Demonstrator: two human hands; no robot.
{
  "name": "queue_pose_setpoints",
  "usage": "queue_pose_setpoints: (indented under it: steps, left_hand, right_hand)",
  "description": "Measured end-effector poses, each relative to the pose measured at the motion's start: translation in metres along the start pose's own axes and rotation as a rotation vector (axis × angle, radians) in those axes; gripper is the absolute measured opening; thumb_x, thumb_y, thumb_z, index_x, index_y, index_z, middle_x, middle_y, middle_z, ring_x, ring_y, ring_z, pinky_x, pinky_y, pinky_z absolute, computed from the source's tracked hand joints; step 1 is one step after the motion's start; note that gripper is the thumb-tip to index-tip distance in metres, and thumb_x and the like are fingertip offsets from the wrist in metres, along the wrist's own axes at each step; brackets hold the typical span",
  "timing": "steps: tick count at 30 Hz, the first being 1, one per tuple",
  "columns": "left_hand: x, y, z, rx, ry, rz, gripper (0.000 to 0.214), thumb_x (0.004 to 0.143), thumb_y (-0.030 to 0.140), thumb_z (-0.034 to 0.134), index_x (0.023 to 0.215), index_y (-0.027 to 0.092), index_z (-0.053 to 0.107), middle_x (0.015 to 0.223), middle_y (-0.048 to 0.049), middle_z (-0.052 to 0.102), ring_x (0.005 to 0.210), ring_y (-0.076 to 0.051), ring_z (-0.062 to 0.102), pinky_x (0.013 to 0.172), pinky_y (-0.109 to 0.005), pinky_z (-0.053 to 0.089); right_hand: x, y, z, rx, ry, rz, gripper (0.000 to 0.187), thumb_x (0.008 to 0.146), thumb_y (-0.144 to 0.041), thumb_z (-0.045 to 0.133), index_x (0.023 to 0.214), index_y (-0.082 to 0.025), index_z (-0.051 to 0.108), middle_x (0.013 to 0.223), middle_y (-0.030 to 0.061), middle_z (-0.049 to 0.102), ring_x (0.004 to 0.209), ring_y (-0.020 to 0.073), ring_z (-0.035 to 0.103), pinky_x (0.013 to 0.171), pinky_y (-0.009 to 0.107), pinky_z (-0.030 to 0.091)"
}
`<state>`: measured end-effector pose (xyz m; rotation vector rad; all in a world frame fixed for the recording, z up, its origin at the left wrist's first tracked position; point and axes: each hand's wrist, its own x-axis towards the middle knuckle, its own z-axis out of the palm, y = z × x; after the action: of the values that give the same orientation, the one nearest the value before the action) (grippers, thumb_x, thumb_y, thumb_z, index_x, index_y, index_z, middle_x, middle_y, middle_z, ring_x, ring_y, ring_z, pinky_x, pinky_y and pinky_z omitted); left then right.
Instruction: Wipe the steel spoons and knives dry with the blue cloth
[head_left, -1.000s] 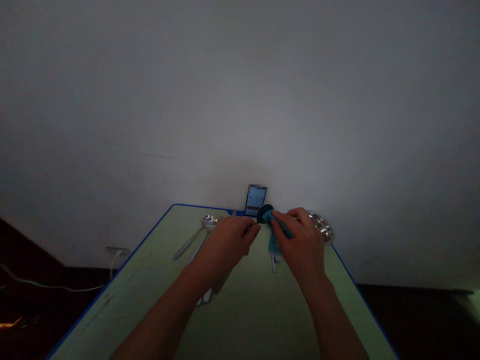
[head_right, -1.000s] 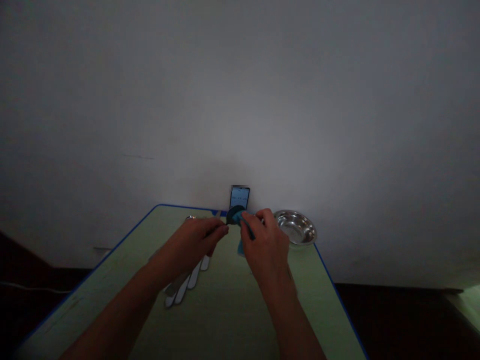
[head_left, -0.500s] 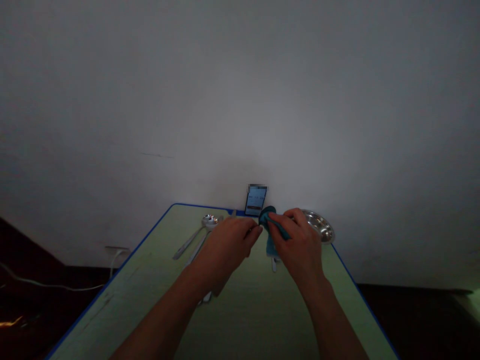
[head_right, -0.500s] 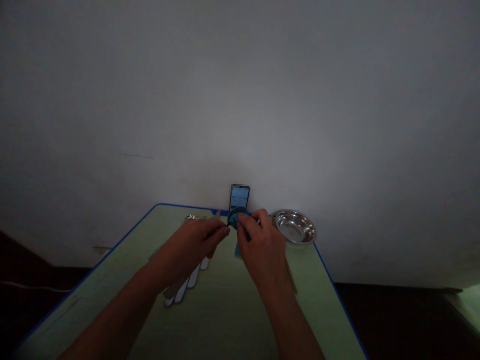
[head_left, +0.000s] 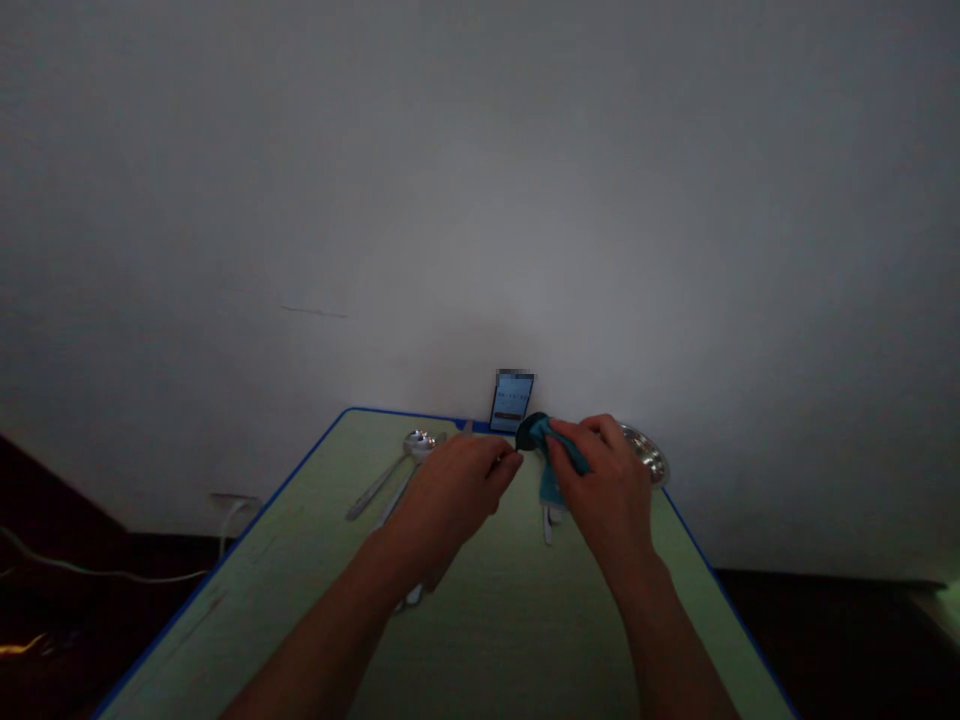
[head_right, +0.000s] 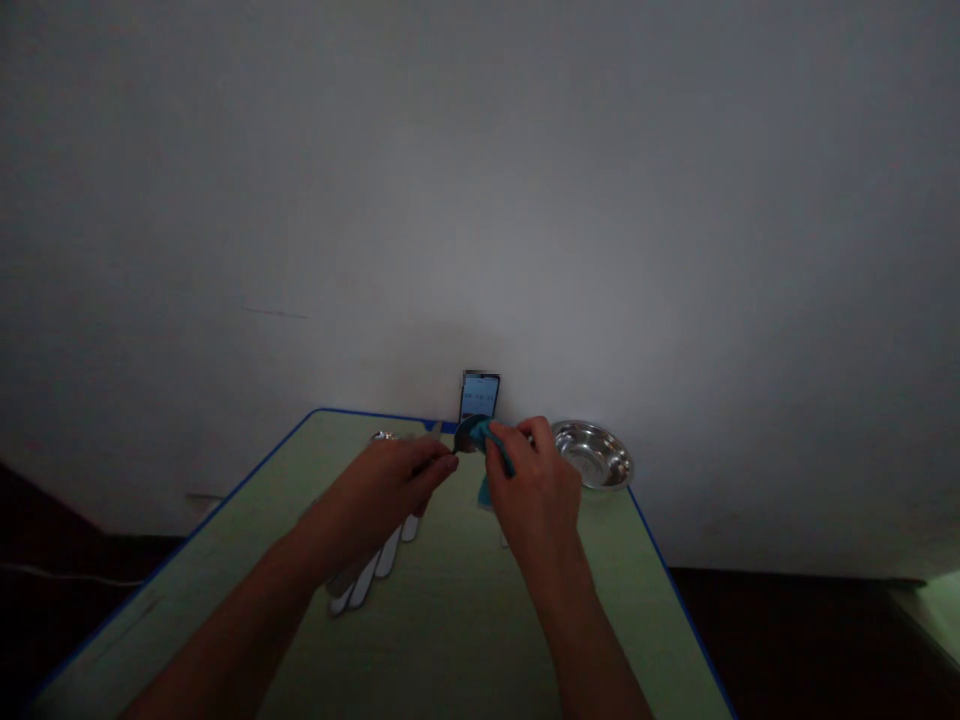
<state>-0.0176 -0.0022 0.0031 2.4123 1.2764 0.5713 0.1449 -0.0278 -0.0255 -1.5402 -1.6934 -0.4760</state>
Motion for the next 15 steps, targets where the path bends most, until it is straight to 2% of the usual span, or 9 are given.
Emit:
queue_pose_setpoints:
  steps: [8,15]
  left_hand:
    - [0.0034,-0.0005,-0.0003,0.002,0.003,-0.013,0.035,0.089,0.03,0.037,0.064,0.018,0.057,0.054,0.0,0.059,0.055,-0.014,0.055,0.057,-0.024,0.035]
    - [0.0032,0.0018,-0.0002,0.006,-0.002,0.02,0.034,0.09,0.031,0.038,0.065,0.018,0.058,0.057,-0.0001,0.06,0.056,-0.014,0.055,0.057,-0.024,0.035]
  right_hand:
    - [0.0005,-0.0024,-0.0016,0.08,-0.055,-0.103,0.019,0.084,-0.027,0.055,0.099,-0.022,0.066,0.085,0.0032,0.057,0.071,0.0136,0.056,0.061,0.026,0.044]
    - [-0.0001,-0.0024,-0.0001,0.08,-0.073,-0.105,0.019,0.085,-0.028,0.054,0.099,-0.023,0.066,0.086,0.0033,0.058,0.071,0.0128,0.057,0.061,0.026,0.045]
